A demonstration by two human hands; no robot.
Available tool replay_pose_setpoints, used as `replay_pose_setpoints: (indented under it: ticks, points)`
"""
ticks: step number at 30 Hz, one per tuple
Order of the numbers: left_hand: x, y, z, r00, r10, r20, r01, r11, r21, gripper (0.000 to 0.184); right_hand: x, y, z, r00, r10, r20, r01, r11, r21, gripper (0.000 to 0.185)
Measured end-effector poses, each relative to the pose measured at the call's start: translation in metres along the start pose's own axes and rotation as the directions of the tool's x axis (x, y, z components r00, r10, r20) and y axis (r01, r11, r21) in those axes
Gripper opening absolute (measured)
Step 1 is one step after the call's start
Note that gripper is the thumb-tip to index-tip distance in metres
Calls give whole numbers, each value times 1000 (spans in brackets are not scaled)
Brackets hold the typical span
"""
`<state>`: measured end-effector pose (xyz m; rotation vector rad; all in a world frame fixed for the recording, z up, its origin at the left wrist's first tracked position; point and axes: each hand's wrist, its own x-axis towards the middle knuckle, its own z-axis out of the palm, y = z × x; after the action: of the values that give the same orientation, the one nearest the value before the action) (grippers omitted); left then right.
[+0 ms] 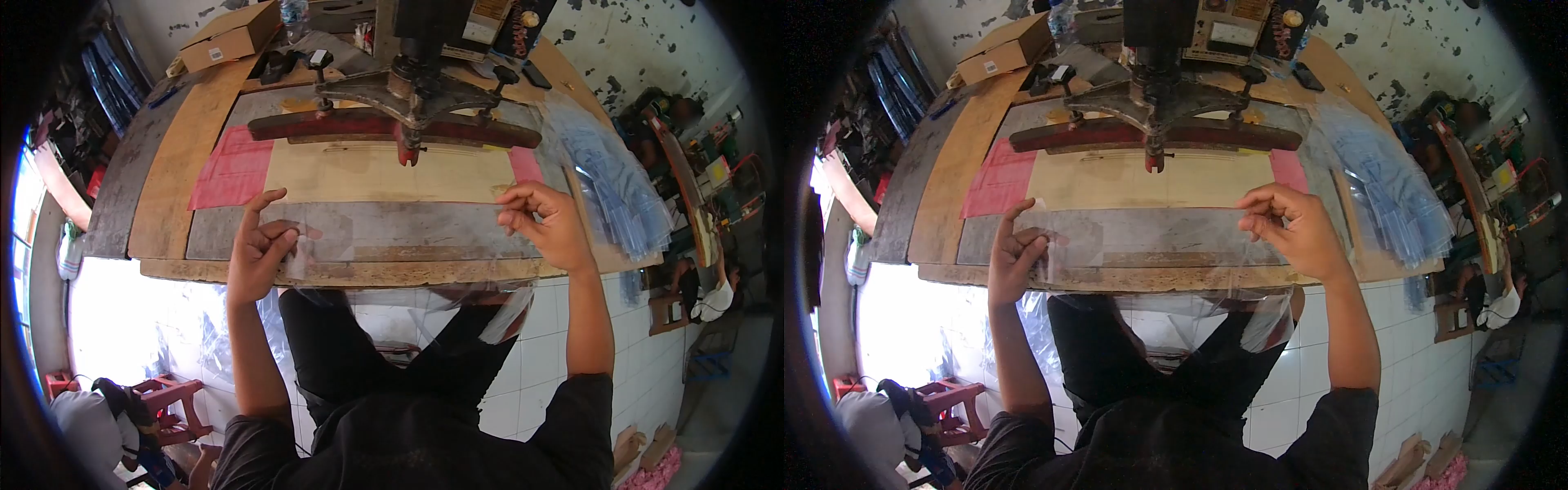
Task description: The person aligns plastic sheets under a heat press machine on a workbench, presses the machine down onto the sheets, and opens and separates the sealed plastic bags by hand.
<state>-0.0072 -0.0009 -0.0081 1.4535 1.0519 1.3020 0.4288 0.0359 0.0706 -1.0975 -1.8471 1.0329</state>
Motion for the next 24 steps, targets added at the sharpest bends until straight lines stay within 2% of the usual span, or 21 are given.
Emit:
replay_pose_setpoints:
  ticks: [4,6,13,16,18,20,24]
  points:
    - [1,-12,-4,1000,-9,7,10,999,-46,47,1,6,-1,999,-41,24,42,998,-40,18]
    - [0,-9,-5,1000,-16,12,17,1000,-16,43,1,-3,-1,999,9,43,-3,991,-136,17]
    - [-1,-7,-3,1000,-7,-7,7,999,52,32,3,-7,-5,993,-36,115,53,988,-145,18]
    - [-1,3,2,1000,-31,-1,31,998,48,32,6,-11,-8,985,-2,172,23,992,-125,15]
    - [-2,3,1,999,-53,1,53,997,54,34,8,-21,-6,973,79,216,-31,975,-220,15]
    - [-3,3,0,997,-74,-2,74,995,66,35,12,-20,-6,970,80,230,-19,966,-258,13]
    - [-2,2,0,1000,-15,3,15,994,107,38,19,-17,-9,953,54,297,50,942,-330,8]
